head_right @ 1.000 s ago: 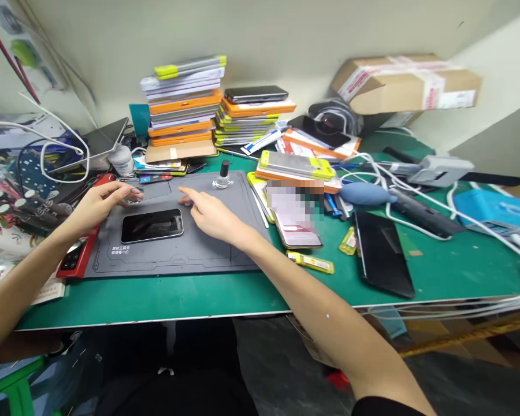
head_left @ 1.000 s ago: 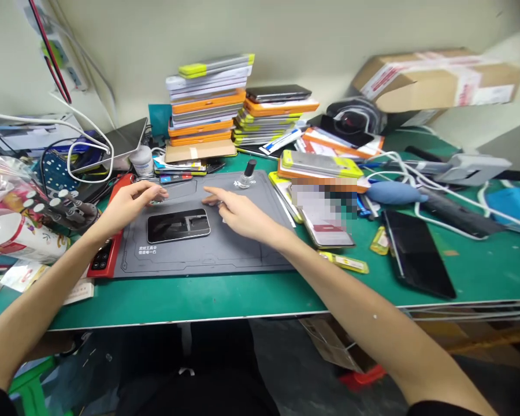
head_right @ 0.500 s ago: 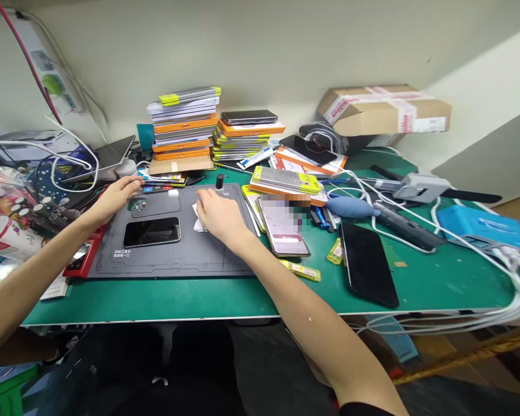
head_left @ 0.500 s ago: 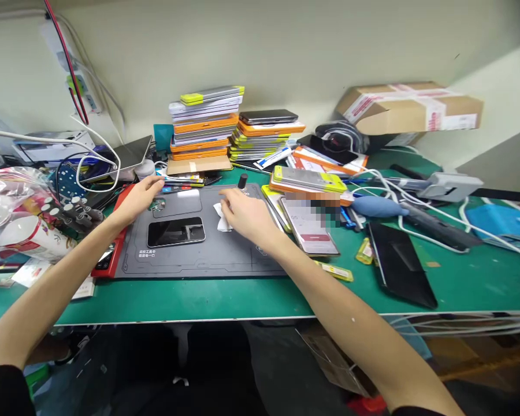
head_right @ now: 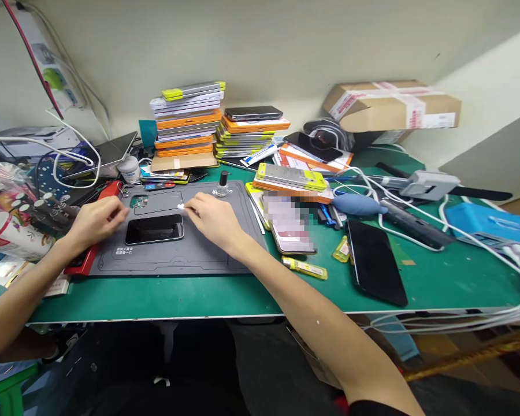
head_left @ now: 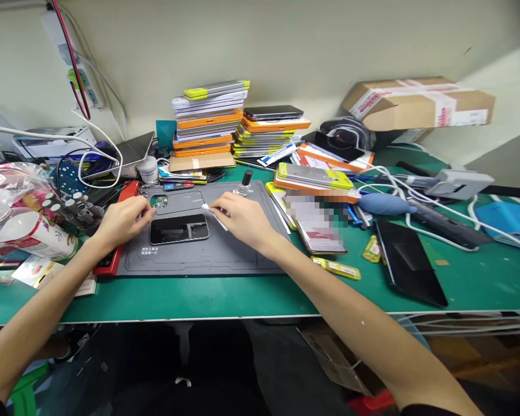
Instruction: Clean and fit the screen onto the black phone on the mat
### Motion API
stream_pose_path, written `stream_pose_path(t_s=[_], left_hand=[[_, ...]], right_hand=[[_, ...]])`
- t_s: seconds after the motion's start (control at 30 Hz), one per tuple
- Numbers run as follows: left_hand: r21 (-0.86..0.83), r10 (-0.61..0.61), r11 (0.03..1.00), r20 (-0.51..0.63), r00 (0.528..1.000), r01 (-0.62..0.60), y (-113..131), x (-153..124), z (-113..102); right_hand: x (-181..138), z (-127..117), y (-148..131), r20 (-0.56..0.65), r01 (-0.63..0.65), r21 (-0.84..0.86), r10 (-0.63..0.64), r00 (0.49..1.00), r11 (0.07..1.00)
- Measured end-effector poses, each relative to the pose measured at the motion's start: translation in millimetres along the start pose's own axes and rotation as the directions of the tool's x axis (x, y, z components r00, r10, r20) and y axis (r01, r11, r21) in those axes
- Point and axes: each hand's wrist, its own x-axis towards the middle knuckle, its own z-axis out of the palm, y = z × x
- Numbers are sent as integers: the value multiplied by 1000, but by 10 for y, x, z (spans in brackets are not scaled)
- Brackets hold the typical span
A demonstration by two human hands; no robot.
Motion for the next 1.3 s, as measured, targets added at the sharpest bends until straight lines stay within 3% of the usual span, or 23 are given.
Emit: stream_pose_path(t_s=[0.23, 0.4, 0.5, 0.57, 0.67, 0.73, 0.93, 1.13, 1.3], left_hand=[[-32, -129, 991, -47, 990, 128, -153, 73, 95], [-7, -149, 989, -27, 989, 149, -151, 30, 171], [28, -125, 992, -16, 992, 125, -124, 27, 193], [36, -105, 994, -11, 994, 105, -113, 30, 203], [45, -74, 996, -15, 997, 75, -107, 33, 210], [57, -60, 996, -24, 998, 62, -105, 32, 213], [69, -63, 996, -25, 998, 64, -78, 31, 244], [79, -40, 996, -50, 998, 44, -79, 27, 278], [70, -12, 997, -57, 998, 16, -87, 13, 291]], right_hand=[[-43, 144, -78, 98, 267, -79, -259, 961, 961], [-191, -18, -132, 119, 345, -95, -334, 935, 934], [-284, -124, -201, 197, 452, -53, -434, 879, 890], [-285, -116, -207, 218, 436, -48, -417, 882, 898], [-210, -22, -146, 224, 297, -85, -272, 936, 951], [-173, 21, -108, 253, 240, -70, -216, 943, 968], [-233, -7, -174, 341, 350, 23, -337, 878, 936], [-184, 96, -169, 279, 240, -75, -211, 937, 968], [-237, 153, -244, 332, 387, 14, -369, 868, 922]])
